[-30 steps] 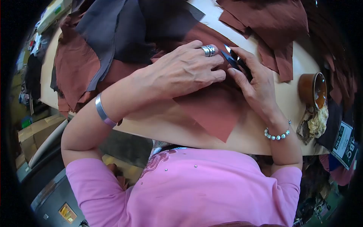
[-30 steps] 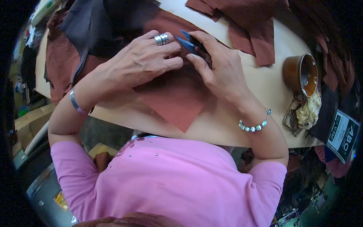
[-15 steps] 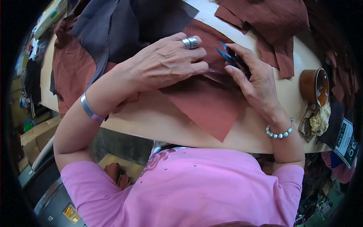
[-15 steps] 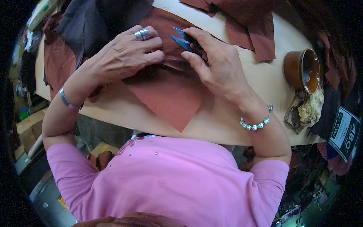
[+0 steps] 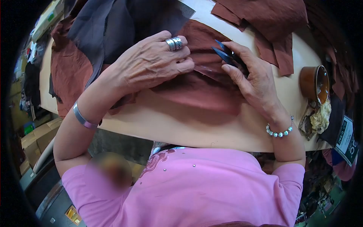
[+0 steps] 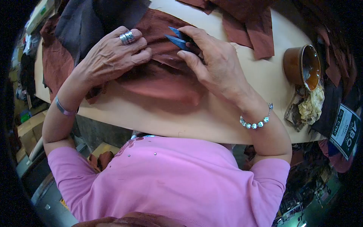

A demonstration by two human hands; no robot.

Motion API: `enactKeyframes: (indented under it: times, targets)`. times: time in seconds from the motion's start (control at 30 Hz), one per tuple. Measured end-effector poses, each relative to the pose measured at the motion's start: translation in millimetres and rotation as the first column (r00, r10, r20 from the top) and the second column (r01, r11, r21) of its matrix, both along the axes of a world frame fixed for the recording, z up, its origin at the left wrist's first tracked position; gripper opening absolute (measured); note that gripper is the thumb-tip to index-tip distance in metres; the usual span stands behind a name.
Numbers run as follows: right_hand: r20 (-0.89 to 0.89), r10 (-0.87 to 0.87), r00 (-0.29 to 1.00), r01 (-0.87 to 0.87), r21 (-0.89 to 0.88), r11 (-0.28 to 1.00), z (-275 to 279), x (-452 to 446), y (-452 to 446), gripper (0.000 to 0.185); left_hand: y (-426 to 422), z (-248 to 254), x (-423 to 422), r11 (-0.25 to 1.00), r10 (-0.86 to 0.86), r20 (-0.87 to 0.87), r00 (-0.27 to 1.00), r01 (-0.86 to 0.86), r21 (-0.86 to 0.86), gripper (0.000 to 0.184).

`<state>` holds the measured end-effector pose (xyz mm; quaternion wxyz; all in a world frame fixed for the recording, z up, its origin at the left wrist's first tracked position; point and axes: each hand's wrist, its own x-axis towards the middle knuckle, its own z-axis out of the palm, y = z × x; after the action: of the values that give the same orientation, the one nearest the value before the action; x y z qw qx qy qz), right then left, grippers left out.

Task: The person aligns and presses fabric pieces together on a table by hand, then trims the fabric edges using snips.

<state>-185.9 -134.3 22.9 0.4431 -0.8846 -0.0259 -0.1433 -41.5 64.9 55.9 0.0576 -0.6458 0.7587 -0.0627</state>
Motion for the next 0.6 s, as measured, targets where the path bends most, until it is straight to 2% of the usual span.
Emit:
enactKeyframes:
  times: [0.13, 0.23, 0.37, 0.43, 0.53, 0.6]
  targets:
    - [-0.045, -0.011, 0.999, 0.012, 0.019, 1.0, 3, -1, 1, 0.036, 3, -1, 0, 0.999, 0.001, 0.031, 1.0, -0.002, 0.046, 0.021]
    - [-0.032, -0.006, 0.999, 0.006, 0.004, 1.0, 2, -1, 1, 0.036, 6, -3, 1, 1.0, -0.017, 0.127, 0.992, 0.019, -0.016, 0.021]
    - [-0.062, -0.006, 0.998, 0.008, 0.029, 1.0, 3, -2, 1, 0.037, 14, -3, 0, 0.996, 0.081, 0.231, 0.97, -0.07, -0.054, 0.021]
    - [-0.068, 0.0, 0.998, 0.002, 0.03, 1.0, 4, -2, 1, 0.037, 17, -4, -1, 0.996, 0.089, 0.209, 0.974, -0.086, -0.023, 0.023]
    - [-0.022, 0.014, 1.0, -0.015, -0.015, 1.0, 2, -2, 0, 0.037, 23, -6, -1, 0.993, 0.118, 0.223, 0.968, -0.111, -0.046, 0.026]
    - [0.013, 0.014, 1.0, -0.015, 0.016, 1.0, -3, -1, 0, 0.037, 27, -10, -9, 0.988, 0.126, 0.302, 0.945, -0.094, -0.12, 0.025]
